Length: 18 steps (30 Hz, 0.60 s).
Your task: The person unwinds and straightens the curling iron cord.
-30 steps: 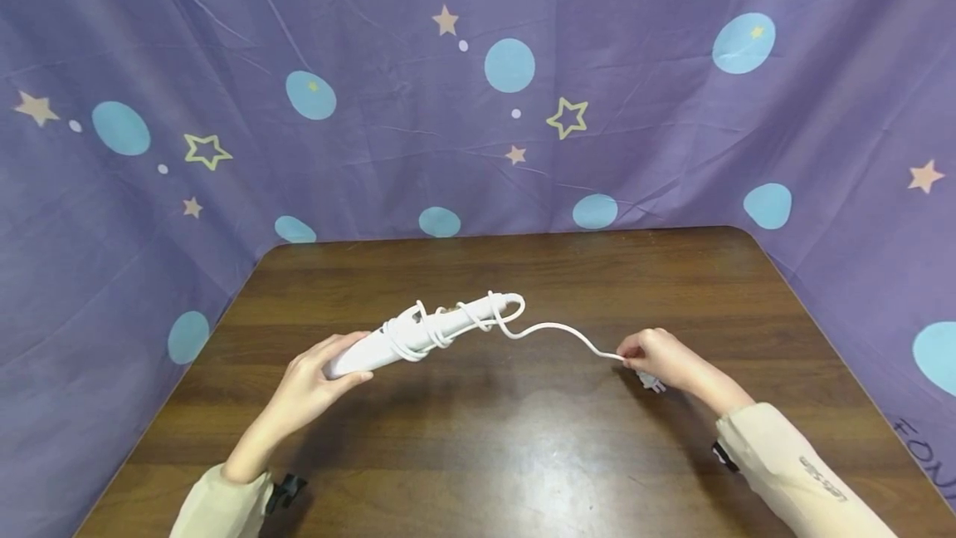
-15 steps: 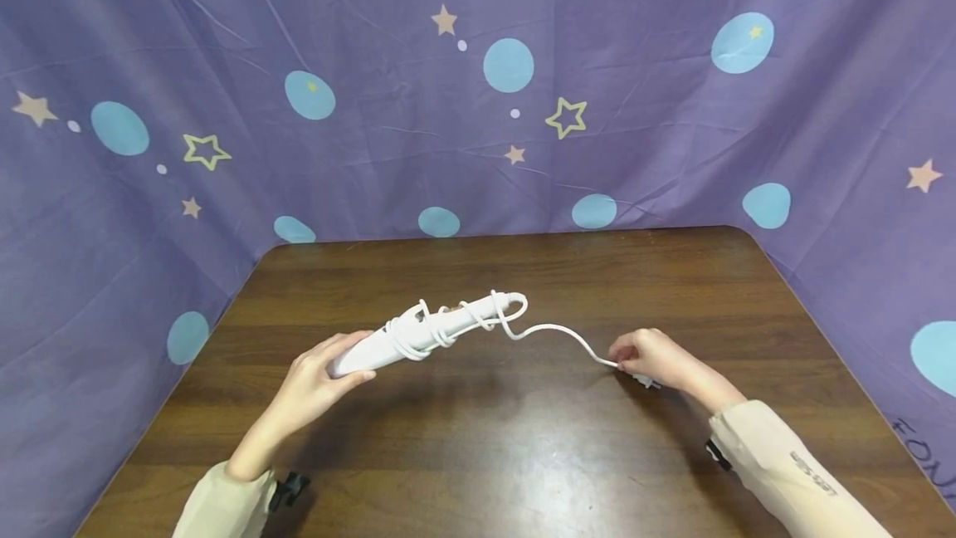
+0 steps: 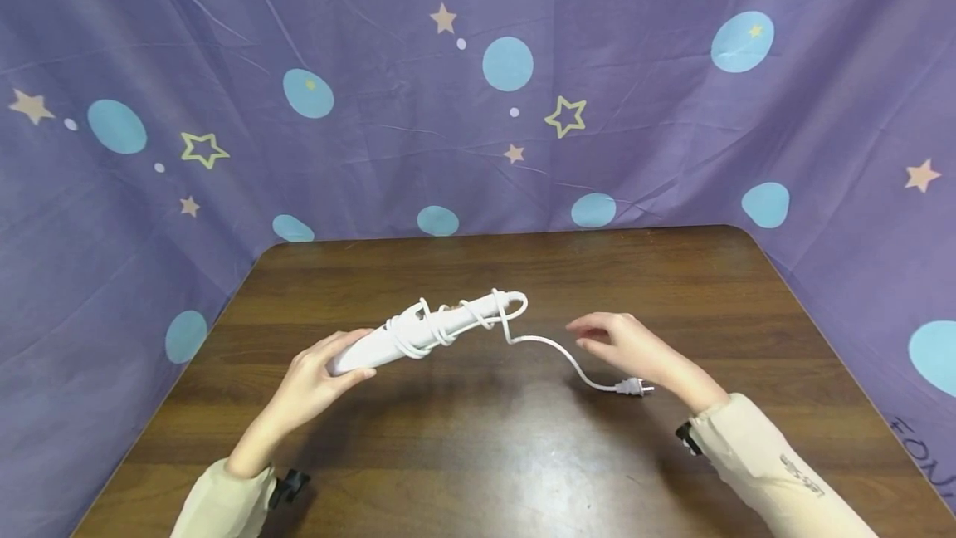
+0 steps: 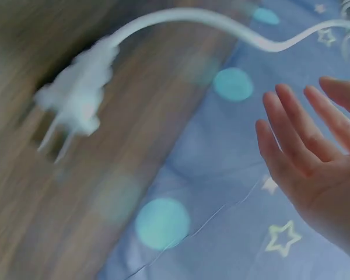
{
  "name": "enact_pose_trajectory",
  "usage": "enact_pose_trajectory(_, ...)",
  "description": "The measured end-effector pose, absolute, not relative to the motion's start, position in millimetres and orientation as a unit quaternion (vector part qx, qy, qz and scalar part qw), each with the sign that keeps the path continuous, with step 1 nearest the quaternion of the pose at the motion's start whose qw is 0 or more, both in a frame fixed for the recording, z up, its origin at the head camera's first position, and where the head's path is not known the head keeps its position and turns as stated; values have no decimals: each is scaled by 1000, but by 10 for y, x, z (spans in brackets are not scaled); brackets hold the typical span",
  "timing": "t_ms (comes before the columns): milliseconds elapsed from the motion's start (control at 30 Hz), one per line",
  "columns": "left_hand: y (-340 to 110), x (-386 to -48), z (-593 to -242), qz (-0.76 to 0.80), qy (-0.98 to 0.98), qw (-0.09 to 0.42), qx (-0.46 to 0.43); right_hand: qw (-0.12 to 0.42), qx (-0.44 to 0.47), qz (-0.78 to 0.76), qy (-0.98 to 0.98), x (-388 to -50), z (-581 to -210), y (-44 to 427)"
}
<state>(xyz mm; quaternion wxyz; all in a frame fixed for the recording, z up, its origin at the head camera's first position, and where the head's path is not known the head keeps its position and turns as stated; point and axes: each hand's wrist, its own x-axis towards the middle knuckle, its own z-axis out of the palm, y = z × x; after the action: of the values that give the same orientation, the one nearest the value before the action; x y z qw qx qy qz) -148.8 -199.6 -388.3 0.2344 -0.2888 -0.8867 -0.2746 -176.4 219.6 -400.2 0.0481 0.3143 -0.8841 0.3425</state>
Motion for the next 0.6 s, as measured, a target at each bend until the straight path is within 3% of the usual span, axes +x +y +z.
enact_pose_trajectory(600, -1996, -1496, -3863, -274, -891, 224, -284, 106, 304, 437, -840, -1629, -3955, 1536)
